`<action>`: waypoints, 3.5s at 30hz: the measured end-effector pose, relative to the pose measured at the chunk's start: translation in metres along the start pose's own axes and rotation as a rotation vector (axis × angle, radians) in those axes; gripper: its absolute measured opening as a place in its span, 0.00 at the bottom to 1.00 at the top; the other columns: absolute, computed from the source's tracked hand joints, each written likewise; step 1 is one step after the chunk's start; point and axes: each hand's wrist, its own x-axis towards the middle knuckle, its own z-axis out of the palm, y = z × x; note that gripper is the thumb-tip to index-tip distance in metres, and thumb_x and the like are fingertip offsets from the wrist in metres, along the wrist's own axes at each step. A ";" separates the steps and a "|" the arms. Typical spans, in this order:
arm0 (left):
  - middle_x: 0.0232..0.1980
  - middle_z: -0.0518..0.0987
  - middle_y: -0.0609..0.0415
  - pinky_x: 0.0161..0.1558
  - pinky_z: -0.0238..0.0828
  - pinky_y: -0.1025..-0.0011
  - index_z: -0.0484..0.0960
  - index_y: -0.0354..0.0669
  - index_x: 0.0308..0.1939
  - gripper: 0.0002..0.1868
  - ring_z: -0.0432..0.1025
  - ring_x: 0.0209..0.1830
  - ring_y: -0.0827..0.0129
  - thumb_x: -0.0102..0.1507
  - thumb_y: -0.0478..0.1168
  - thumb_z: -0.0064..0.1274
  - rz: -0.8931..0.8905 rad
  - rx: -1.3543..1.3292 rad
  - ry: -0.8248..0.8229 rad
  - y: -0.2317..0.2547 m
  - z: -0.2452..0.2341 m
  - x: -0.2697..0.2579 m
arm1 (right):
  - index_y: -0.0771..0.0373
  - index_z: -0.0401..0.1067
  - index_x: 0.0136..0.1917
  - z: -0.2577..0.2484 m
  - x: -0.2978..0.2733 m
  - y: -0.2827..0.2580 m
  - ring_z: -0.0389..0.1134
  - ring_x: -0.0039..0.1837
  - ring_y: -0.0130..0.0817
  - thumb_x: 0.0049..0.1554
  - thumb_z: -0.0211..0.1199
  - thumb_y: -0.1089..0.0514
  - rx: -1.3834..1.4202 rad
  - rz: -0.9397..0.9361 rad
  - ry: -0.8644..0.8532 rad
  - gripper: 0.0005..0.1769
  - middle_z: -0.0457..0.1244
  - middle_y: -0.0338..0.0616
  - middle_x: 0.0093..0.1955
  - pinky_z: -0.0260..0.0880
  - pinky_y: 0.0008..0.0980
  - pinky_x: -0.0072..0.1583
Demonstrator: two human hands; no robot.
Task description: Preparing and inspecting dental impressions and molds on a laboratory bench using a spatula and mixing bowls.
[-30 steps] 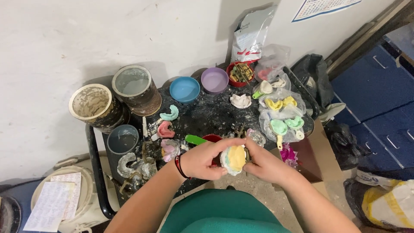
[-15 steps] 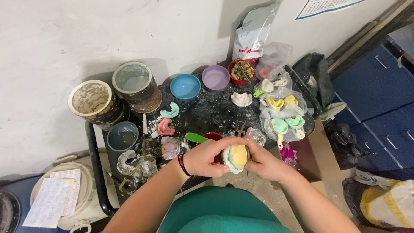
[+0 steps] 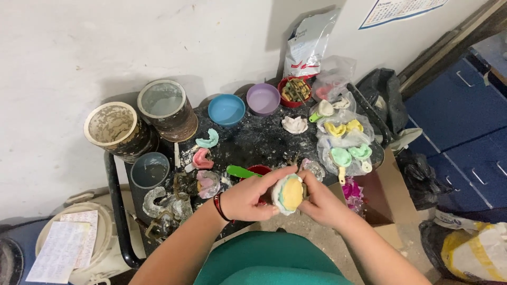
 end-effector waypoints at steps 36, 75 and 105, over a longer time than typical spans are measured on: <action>0.39 0.83 0.48 0.57 0.70 0.69 0.91 0.39 0.42 0.34 0.74 0.47 0.64 0.73 0.63 0.41 -0.592 -0.270 0.588 0.027 0.026 0.015 | 0.72 0.64 0.66 -0.009 0.006 -0.040 0.72 0.53 0.44 0.62 0.50 0.65 0.537 0.300 0.407 0.19 0.65 0.60 0.64 0.78 0.37 0.49; 0.65 0.80 0.36 0.80 0.19 0.47 0.72 0.36 0.70 0.30 0.67 0.73 0.43 0.71 0.51 0.51 -0.357 0.061 0.097 0.040 -0.022 0.074 | 0.70 0.81 0.43 -0.038 0.033 -0.062 0.69 0.25 0.36 0.55 0.73 0.57 0.358 0.326 -0.022 0.11 0.71 0.57 0.26 0.68 0.33 0.25; 0.48 0.86 0.36 0.36 0.85 0.60 0.78 0.35 0.57 0.20 0.84 0.43 0.52 0.61 0.29 0.62 -0.169 -0.506 1.578 0.073 -0.028 -0.329 | 0.59 0.71 0.38 0.254 0.136 -0.073 0.72 0.42 0.49 0.56 0.72 0.46 -0.469 -0.166 -0.415 0.18 0.66 0.45 0.33 0.72 0.38 0.46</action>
